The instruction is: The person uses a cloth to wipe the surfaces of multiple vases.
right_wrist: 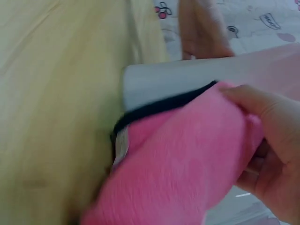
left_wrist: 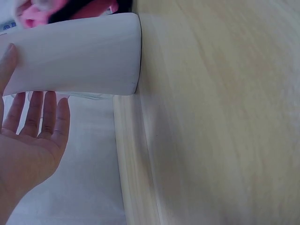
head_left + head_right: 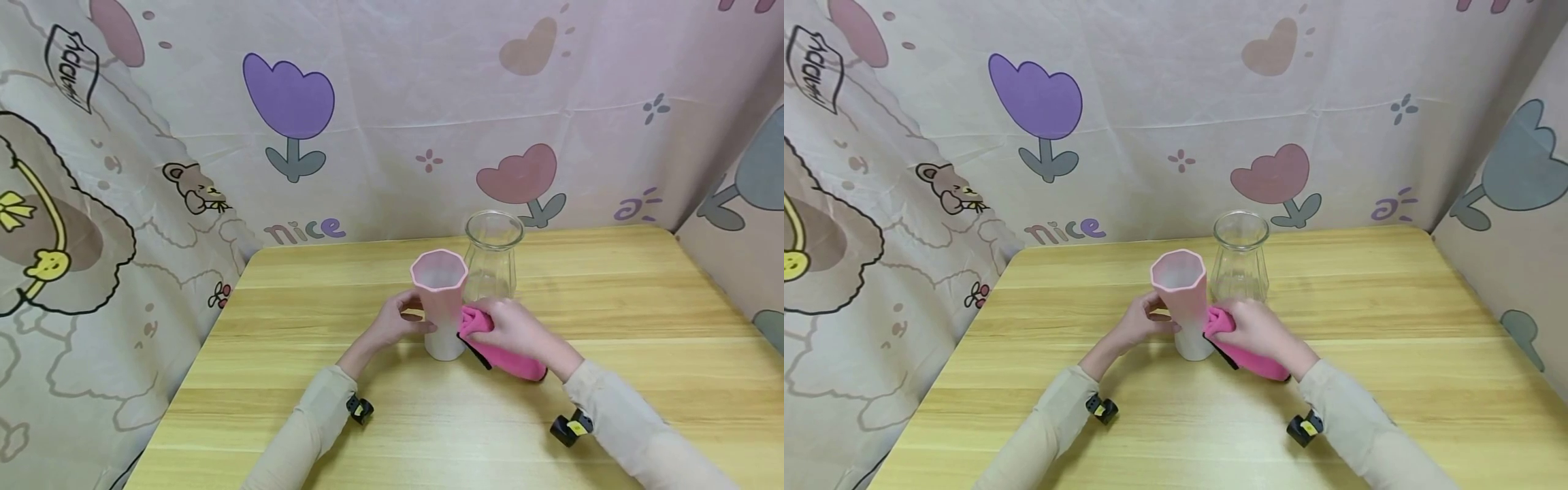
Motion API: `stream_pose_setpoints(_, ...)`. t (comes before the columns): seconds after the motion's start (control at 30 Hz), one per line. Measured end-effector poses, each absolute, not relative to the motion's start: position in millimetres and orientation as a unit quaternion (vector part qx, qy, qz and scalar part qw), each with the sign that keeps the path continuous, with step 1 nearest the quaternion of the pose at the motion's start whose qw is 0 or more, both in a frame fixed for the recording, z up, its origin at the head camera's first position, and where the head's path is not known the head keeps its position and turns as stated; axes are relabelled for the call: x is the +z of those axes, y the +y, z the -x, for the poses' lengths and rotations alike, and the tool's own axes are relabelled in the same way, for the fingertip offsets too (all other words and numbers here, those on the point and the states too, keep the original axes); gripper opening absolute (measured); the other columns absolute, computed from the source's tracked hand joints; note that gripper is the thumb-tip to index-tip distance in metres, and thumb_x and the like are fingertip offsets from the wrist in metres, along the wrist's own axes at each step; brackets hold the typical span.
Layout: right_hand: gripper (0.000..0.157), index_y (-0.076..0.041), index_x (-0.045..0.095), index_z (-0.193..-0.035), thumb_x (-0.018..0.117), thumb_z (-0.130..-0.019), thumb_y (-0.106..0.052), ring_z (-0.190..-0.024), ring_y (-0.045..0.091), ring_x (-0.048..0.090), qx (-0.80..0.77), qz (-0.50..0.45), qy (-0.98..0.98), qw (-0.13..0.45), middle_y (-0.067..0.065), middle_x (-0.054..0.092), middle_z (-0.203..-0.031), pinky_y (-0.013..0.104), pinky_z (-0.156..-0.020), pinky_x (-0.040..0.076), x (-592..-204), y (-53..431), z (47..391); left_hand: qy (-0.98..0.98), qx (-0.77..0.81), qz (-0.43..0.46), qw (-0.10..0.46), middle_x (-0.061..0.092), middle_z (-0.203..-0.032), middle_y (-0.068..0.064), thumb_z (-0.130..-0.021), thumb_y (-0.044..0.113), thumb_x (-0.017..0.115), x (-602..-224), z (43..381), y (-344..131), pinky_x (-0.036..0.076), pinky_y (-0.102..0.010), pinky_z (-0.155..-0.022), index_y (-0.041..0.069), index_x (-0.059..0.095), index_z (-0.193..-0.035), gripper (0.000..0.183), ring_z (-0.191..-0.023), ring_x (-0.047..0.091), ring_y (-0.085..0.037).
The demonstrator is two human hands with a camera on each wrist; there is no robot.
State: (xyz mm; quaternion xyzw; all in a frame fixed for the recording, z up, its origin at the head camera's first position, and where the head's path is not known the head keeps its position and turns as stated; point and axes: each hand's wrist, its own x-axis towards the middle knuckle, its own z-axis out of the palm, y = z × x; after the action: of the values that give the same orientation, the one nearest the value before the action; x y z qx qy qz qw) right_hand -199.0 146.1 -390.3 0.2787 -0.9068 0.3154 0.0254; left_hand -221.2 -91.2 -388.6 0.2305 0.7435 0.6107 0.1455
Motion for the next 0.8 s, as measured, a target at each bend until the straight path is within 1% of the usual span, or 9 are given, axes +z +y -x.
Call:
stream_pose_setpoints(0.07,0.026,-0.009,0.062,-0.094,0.074,-0.071,-0.016,-0.055,0.005,0.042,0.291,-0.284,-0.913,0.02,-0.008,0.048,-0.065,0.019,-0.046,0.038,-394.6,145.3,199.4,0.746,0.608,-0.231,0.145,0.053,-0.118,-0.024,-0.072,-0.007,0.07,-388.5,221.1,-91.5,0.046,-0.042,-0.091,-0.006,0.049,-0.123,0.055,-0.108,0.05,-0.039)
stream_pose_setpoints(0.17,0.021,-0.012,0.062,-0.089,0.073,-0.071,-0.015,-0.055,0.004,0.041,0.266,-0.291,-0.919,0.015,-0.009,0.046,-0.063,0.018,-0.047,0.037,-401.7,143.8,199.5,0.748,0.606,-0.232,0.143,0.054,-0.118,-0.024,-0.072,-0.006,0.07,-388.4,220.8,-91.8,0.046,-0.043,-0.091,-0.006,0.05,-0.123,0.054,-0.107,0.051,-0.038)
stream_pose_setpoints(0.37,0.017,-0.014,0.063,-0.084,0.072,-0.07,-0.016,-0.056,0.005,0.039,0.213,-0.308,-0.927,0.022,-0.01,0.044,-0.063,0.018,-0.049,0.034,-411.3,140.8,199.7,0.749,0.603,-0.232,0.142,0.054,-0.118,-0.023,-0.073,-0.006,0.07,-388.6,221.2,-91.7,0.046,-0.043,-0.091,-0.006,0.05,-0.122,0.053,-0.107,0.051,-0.037)
stream_pose_setpoints(0.5,0.015,-0.014,0.062,-0.081,0.071,-0.069,-0.015,-0.055,0.005,0.038,0.21,-0.314,-0.926,0.011,-0.011,0.041,-0.06,0.019,-0.049,0.033,-412.1,141.3,200.5,0.75,0.602,-0.236,0.141,0.054,-0.118,-0.023,-0.073,-0.005,0.07,-389.1,221.8,-91.6,0.047,-0.041,-0.091,-0.005,0.05,-0.122,0.053,-0.107,0.05,-0.038)
stream_pose_setpoints(0.67,0.02,-0.011,0.063,-0.089,0.07,-0.07,-0.009,-0.055,0.004,0.042,0.304,-0.298,-0.905,-0.009,-0.008,0.048,-0.063,0.019,-0.048,0.039,-408.0,147.1,202.9,0.747,0.606,-0.234,0.139,0.054,-0.117,-0.024,-0.072,-0.007,0.07,-389.9,222.1,-91.7,0.046,-0.042,-0.091,-0.006,0.05,-0.121,0.053,-0.107,0.051,-0.038)
stream_pose_setpoints(0.8,0.033,-0.003,0.063,-0.104,0.072,-0.073,-0.009,-0.06,0.006,0.049,0.381,-0.28,-0.881,-0.009,-0.002,0.059,-0.074,0.021,-0.049,0.045,-401.2,151.0,203.2,0.742,0.613,-0.232,0.139,0.054,-0.117,-0.025,-0.071,-0.009,0.069,-390.6,222.4,-91.1,0.046,-0.044,-0.091,-0.008,0.05,-0.121,0.053,-0.106,0.05,-0.039)
